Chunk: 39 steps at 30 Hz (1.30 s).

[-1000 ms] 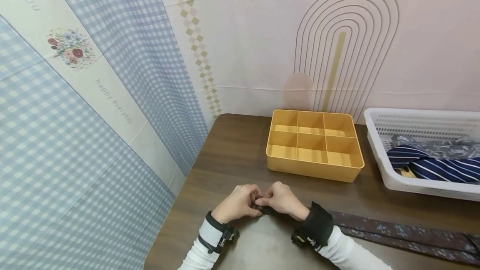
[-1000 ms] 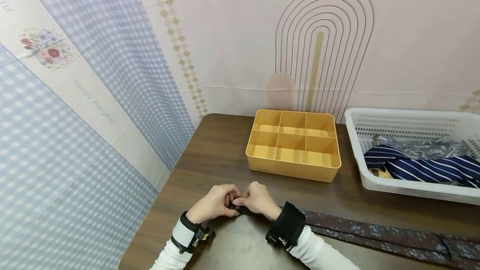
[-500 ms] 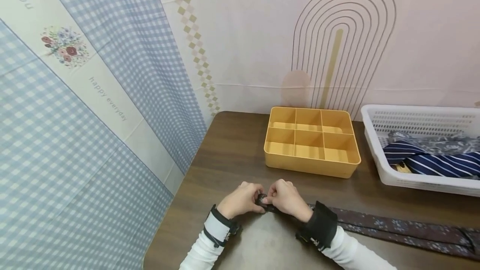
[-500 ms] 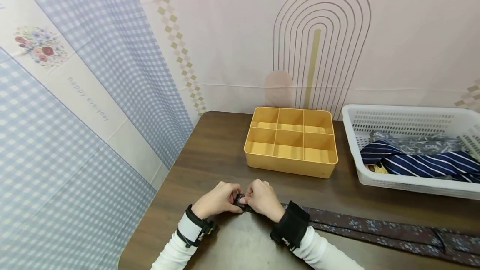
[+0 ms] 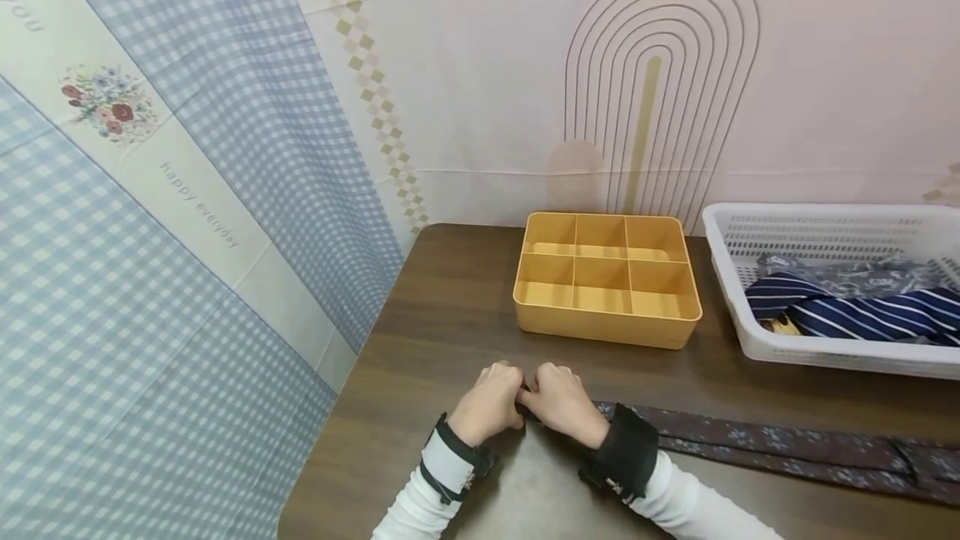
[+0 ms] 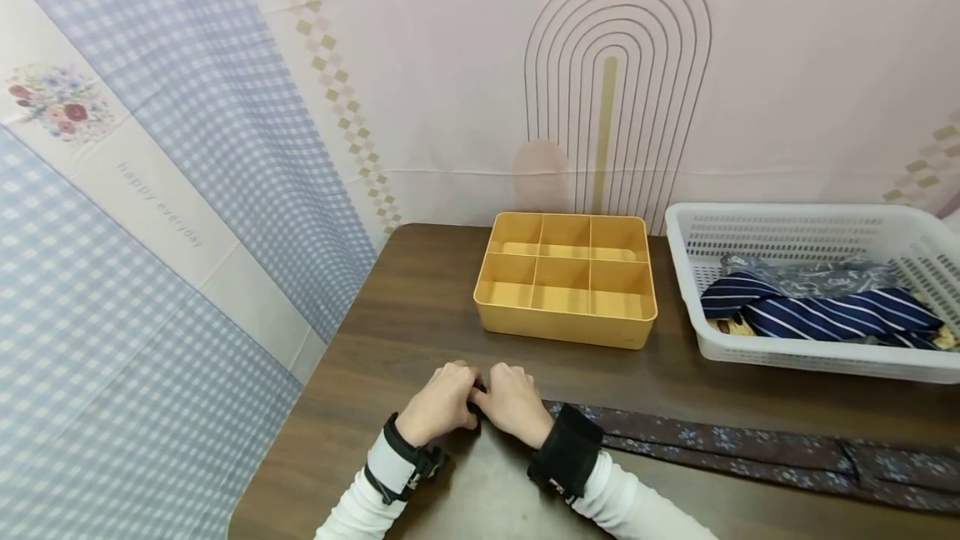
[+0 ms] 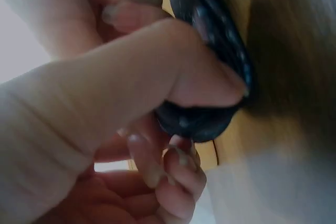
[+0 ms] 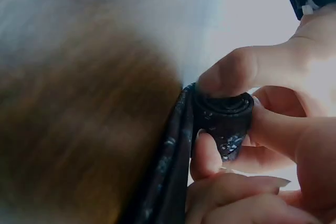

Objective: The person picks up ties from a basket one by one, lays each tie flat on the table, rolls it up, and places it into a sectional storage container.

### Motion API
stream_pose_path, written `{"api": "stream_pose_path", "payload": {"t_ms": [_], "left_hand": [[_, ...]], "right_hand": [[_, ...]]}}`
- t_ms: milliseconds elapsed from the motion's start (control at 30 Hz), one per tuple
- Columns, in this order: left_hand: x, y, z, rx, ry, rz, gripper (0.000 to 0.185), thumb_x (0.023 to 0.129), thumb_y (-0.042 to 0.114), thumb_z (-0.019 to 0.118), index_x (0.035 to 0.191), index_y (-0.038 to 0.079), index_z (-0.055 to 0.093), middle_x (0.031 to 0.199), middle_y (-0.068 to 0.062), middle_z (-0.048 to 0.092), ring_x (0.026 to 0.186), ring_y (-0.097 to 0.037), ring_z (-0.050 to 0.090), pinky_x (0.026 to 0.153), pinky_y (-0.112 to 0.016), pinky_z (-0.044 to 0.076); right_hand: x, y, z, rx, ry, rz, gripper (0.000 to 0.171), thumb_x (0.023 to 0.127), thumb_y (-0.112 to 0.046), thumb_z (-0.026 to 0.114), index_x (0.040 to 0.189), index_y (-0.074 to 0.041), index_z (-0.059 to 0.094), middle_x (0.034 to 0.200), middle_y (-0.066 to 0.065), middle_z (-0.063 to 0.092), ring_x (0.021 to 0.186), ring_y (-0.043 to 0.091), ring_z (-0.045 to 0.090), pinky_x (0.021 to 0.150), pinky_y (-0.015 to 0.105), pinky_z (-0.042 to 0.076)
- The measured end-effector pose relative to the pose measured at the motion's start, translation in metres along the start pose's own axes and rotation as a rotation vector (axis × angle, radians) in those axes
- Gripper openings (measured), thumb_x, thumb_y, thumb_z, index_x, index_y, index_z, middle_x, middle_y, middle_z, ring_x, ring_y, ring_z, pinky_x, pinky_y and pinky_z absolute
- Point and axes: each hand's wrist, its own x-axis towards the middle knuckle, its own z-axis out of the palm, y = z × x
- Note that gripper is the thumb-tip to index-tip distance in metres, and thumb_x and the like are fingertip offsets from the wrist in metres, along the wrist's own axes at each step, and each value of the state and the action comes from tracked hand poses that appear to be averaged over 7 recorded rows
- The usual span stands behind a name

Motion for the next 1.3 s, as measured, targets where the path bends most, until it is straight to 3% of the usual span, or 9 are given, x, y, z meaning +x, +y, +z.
{"api": "stream_pose_path", "payload": {"t_ms": [133, 267, 400, 600, 800, 933, 1133, 1300], "left_hand": [[-0.001, -0.001, 0.002, -0.049, 0.006, 0.022, 0.029, 0.056, 0.005, 0.084, 0.074, 0.009, 0.062, 0.074, 0.001, 0.057, 0.074, -0.015, 0.054, 0.067, -0.026, 0.043], [-0.001, -0.004, 0.002, -0.126, -0.041, 0.014, 0.035, 0.060, 0.007, 0.083, 0.087, 0.009, 0.061, 0.088, -0.003, 0.053, 0.075, -0.013, 0.049, 0.067, -0.024, 0.043], [0.000, -0.004, 0.003, -0.175, -0.061, 0.025, 0.035, 0.066, 0.012, 0.085, 0.091, 0.010, 0.060, 0.090, -0.003, 0.055, 0.078, -0.013, 0.052, 0.067, -0.023, 0.045], [0.003, -0.003, 0.004, -0.247, -0.009, 0.054, 0.033, 0.068, 0.009, 0.085, 0.089, 0.008, 0.059, 0.082, -0.001, 0.062, 0.078, -0.012, 0.056, 0.066, -0.021, 0.045], [0.002, -0.002, 0.007, -0.299, -0.048, 0.014, 0.034, 0.067, 0.003, 0.083, 0.091, 0.009, 0.060, 0.072, 0.003, 0.054, 0.067, -0.006, 0.045, 0.057, -0.018, 0.039], [0.002, 0.000, 0.009, -0.345, -0.066, -0.005, 0.037, 0.064, -0.001, 0.080, 0.094, 0.008, 0.060, 0.066, 0.002, 0.053, 0.058, -0.004, 0.043, 0.051, -0.017, 0.037], [0.006, 0.005, 0.010, -0.302, -0.052, -0.027, 0.034, 0.059, 0.001, 0.083, 0.087, 0.009, 0.065, 0.069, 0.003, 0.061, 0.061, -0.006, 0.046, 0.055, -0.019, 0.039], [0.009, 0.014, 0.008, -0.209, -0.039, -0.022, 0.032, 0.054, 0.002, 0.086, 0.077, 0.010, 0.065, 0.073, 0.001, 0.067, 0.066, -0.009, 0.056, 0.060, -0.024, 0.044]], "right_hand": [[0.003, 0.004, -0.003, 0.023, -0.037, 0.012, 0.055, 0.085, -0.028, 0.071, 0.049, -0.016, 0.031, 0.048, -0.009, 0.020, 0.045, 0.009, 0.021, 0.049, 0.022, 0.019], [0.006, 0.012, -0.009, 0.104, -0.121, 0.062, 0.055, 0.083, -0.034, 0.073, 0.047, -0.016, 0.036, 0.046, -0.010, 0.024, 0.042, 0.007, 0.022, 0.046, 0.021, 0.020], [0.005, 0.018, -0.013, 0.145, -0.155, 0.079, 0.053, 0.083, -0.033, 0.074, 0.047, -0.016, 0.039, 0.045, -0.010, 0.026, 0.041, 0.006, 0.023, 0.045, 0.021, 0.020], [0.003, 0.019, -0.019, 0.118, -0.136, 0.032, 0.052, 0.080, -0.037, 0.076, 0.046, -0.014, 0.044, 0.045, -0.011, 0.030, 0.043, 0.006, 0.027, 0.046, 0.021, 0.022], [-0.004, 0.020, -0.022, 0.033, -0.038, -0.021, 0.025, 0.074, -0.024, 0.082, 0.077, -0.012, 0.060, 0.059, -0.006, 0.053, 0.055, 0.007, 0.047, 0.054, 0.023, 0.036], [-0.010, 0.016, -0.024, 0.012, -0.012, -0.079, 0.019, 0.075, -0.012, 0.081, 0.082, -0.013, 0.063, 0.063, -0.004, 0.061, 0.058, 0.007, 0.056, 0.057, 0.026, 0.043], [-0.014, 0.009, -0.031, -0.067, -0.043, -0.151, 0.011, 0.076, -0.008, 0.077, 0.081, -0.009, 0.067, 0.063, -0.006, 0.060, 0.058, 0.006, 0.054, 0.059, 0.028, 0.044], [-0.014, 0.009, -0.039, -0.114, -0.114, -0.206, 0.024, 0.066, -0.010, 0.084, 0.083, -0.008, 0.066, 0.062, -0.004, 0.059, 0.056, 0.007, 0.052, 0.057, 0.026, 0.043]]}}
